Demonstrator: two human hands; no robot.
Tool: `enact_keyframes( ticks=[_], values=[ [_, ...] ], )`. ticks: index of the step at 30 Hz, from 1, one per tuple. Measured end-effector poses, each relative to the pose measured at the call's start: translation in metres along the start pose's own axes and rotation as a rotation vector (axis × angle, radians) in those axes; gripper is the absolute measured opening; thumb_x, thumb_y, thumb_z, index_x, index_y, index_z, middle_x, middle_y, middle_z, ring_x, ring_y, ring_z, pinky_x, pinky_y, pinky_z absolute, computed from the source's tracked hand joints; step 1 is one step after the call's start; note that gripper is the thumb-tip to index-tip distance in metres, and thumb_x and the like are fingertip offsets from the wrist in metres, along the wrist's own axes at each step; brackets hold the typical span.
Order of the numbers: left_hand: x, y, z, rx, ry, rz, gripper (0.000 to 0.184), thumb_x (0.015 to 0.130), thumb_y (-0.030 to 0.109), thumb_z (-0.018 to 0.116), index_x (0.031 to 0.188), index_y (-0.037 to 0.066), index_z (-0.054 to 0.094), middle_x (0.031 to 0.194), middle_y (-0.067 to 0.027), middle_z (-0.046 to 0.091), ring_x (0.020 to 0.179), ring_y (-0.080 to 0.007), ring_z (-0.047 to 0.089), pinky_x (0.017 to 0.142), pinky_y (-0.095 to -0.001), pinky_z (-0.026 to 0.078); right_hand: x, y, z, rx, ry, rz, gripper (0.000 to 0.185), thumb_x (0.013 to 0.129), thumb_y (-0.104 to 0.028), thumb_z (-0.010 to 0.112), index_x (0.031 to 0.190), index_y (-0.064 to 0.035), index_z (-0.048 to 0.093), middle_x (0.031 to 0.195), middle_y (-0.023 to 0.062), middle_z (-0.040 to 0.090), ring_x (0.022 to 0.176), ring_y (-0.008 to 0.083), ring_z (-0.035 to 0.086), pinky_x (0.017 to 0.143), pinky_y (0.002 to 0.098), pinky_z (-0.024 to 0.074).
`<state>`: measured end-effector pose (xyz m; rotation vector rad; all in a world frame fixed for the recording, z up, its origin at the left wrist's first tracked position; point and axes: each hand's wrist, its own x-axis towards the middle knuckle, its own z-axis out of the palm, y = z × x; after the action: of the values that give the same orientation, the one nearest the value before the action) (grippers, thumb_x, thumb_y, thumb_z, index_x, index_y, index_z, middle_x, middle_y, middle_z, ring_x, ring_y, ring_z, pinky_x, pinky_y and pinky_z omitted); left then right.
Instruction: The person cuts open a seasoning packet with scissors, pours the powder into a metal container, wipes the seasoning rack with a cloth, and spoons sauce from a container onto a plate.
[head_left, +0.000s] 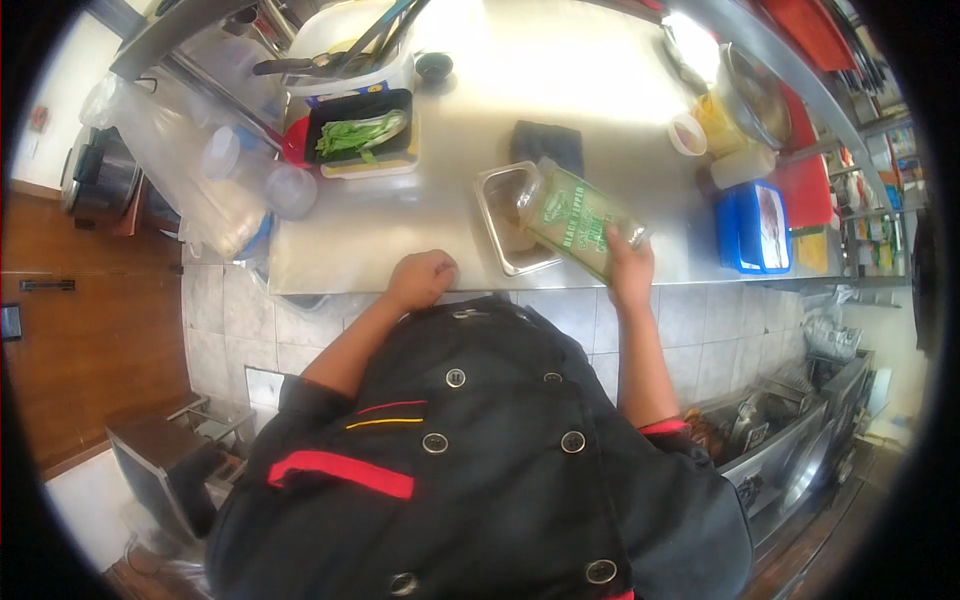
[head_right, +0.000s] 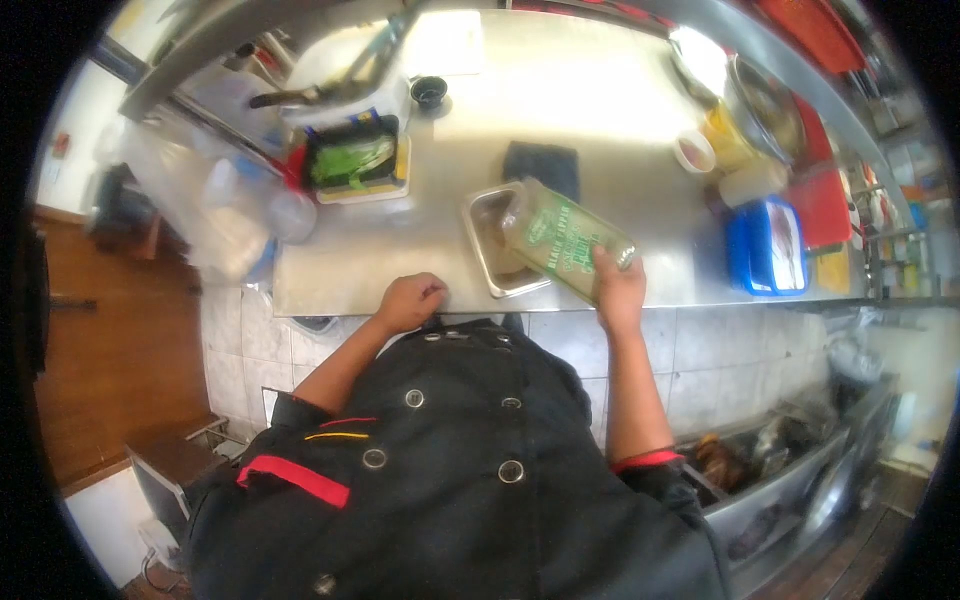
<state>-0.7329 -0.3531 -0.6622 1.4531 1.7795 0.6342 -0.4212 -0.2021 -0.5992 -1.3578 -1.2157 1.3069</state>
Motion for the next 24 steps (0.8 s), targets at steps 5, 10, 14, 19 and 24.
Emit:
enact_keyframes(
  ticks=[5, 10, 14, 19, 24],
  values=[
    [0.001, 0.000, 0.000, -0.003, -0.007, -0.011, 0.027, 0.086, 0.032, 0.060, 0.093, 0.008, 0.070, 0.086, -0.0145, 0.070, 0.080, -0.0321, 0.067, 0.074, -0.0418, 0.052, 0.001, 0.050, -0.011, 0.642, -0.089, 0.435, 0.041, 0.095, -0.027, 0.059, 0.125, -0.0005, 0.051, 0.107, 0.0130, 0.065, 0.098, 0.0259, 0.065, 0.079, 0.0385, 0.0555],
    [0.002, -0.001, 0.001, 0.006, 0.014, 0.003, 0.026, 0.086, 0.029, 0.062, 0.095, 0.006, 0.069, 0.080, -0.0133, 0.068, 0.071, -0.0262, 0.066, 0.068, -0.0358, 0.051, -0.004, 0.073, -0.016, 0.775, -0.228, 0.601, 0.044, 0.098, -0.044, 0.050, 0.121, -0.0072, 0.055, 0.101, 0.0124, 0.065, 0.081, 0.0237, 0.067, 0.063, 0.0358, 0.0560],
    [0.003, -0.006, 0.006, 0.022, 0.028, 0.010, 0.025, 0.086, 0.028, 0.062, 0.095, 0.006, 0.069, 0.080, -0.0133, 0.068, 0.072, -0.0260, 0.066, 0.068, -0.0358, 0.051, -0.003, 0.071, -0.008, 1.136, -0.293, 0.668, 0.042, 0.097, -0.050, 0.048, 0.109, -0.0110, 0.060, 0.082, 0.0091, 0.061, 0.055, 0.0193, 0.053, 0.042, 0.0297, 0.0398],
    [0.005, -0.005, 0.005, 0.056, 0.000, -0.023, 0.026, 0.085, 0.030, 0.062, 0.095, 0.008, 0.069, 0.081, -0.0138, 0.069, 0.076, -0.0295, 0.067, 0.071, -0.0401, 0.052, 0.001, 0.074, -0.012, 1.194, -0.331, 0.630, 0.046, 0.096, -0.054, 0.045, 0.098, -0.0102, 0.058, 0.067, 0.0053, 0.051, 0.048, 0.0182, 0.041, 0.038, 0.0289, 0.0299],
    [0.006, 0.018, -0.002, -0.078, -0.086, -0.168, 0.026, 0.087, 0.028, 0.064, 0.096, 0.005, 0.069, 0.081, -0.0131, 0.070, 0.075, -0.0238, 0.068, 0.067, -0.0374, 0.052, -0.001, 0.069, -0.021, 1.298, -0.541, 0.592, 0.050, 0.096, -0.057, 0.038, 0.092, -0.0088, 0.054, 0.063, 0.0044, 0.045, 0.046, 0.0180, 0.039, 0.038, 0.0292, 0.0308]
  ],
)
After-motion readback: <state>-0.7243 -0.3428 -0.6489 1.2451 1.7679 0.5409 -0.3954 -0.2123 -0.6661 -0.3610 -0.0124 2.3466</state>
